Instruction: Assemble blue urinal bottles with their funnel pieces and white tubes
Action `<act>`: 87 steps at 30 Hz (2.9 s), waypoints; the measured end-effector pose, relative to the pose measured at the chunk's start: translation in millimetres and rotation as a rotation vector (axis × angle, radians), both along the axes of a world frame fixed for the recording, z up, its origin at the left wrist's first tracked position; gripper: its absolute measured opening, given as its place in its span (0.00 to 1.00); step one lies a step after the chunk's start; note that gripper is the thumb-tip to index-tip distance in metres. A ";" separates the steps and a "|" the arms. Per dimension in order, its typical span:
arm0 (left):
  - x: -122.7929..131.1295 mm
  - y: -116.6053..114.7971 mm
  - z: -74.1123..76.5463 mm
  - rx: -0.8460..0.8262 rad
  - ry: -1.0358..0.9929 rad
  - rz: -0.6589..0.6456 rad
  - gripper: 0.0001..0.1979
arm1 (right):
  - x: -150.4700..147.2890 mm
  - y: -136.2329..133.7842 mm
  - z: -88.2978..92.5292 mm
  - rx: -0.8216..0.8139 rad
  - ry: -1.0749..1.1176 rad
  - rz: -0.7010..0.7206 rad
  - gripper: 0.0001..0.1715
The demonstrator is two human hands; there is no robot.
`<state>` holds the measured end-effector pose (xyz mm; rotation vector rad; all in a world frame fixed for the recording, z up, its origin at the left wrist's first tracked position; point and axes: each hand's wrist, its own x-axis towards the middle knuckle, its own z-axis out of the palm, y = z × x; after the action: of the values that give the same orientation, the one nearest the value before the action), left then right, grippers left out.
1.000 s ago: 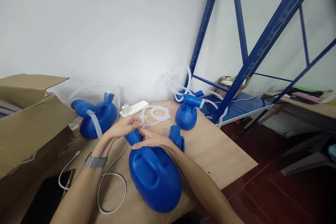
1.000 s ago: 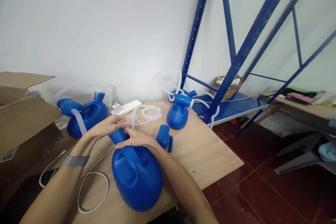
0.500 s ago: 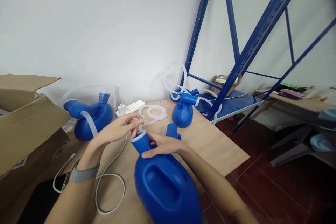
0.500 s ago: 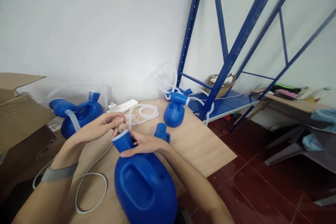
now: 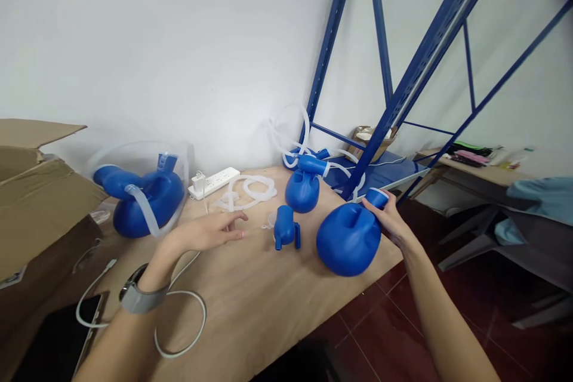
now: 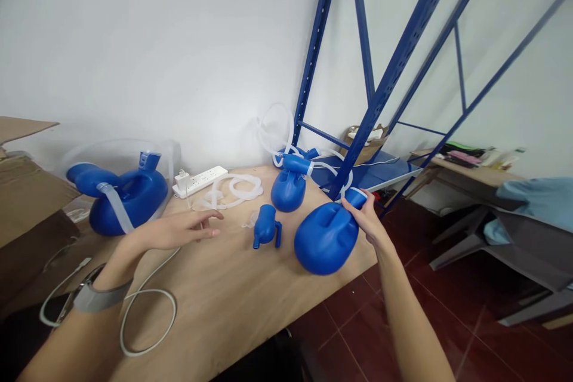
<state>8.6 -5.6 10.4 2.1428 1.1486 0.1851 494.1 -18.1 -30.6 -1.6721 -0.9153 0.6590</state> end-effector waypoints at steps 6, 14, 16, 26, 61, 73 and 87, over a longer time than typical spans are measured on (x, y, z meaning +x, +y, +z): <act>19.6 9.6 -35.6 -0.049 0.000 0.001 0.39 | 18.2 8.2 -41.1 0.022 0.088 -0.314 0.46; 80.0 -8.0 -75.2 0.121 -0.105 0.022 0.43 | 0.7 -38.8 -60.7 0.082 -0.150 -0.165 0.56; 95.3 -12.2 -90.9 0.170 -0.124 0.038 0.36 | -18.9 -58.7 -67.9 0.128 -0.364 -0.137 0.54; 63.4 -4.2 -109.1 0.290 -0.476 0.314 0.15 | -151.3 -60.4 -88.0 0.213 -0.609 0.678 0.29; -21.8 -63.9 -105.4 -0.533 -1.233 1.130 0.11 | -247.8 33.7 -54.7 0.331 -0.237 1.199 0.24; -12.2 -75.8 -95.4 -0.392 -1.135 0.964 0.39 | -286.4 11.0 -71.6 0.286 0.252 1.063 0.28; -18.9 -85.7 -94.6 0.088 -0.752 0.829 0.37 | -297.5 -28.7 -68.9 0.327 0.311 1.045 0.32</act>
<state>-10.3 -91.3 -84.2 1.3067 1.4580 1.2938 196.6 -46.8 -99.5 -0.6781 -1.5507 1.3200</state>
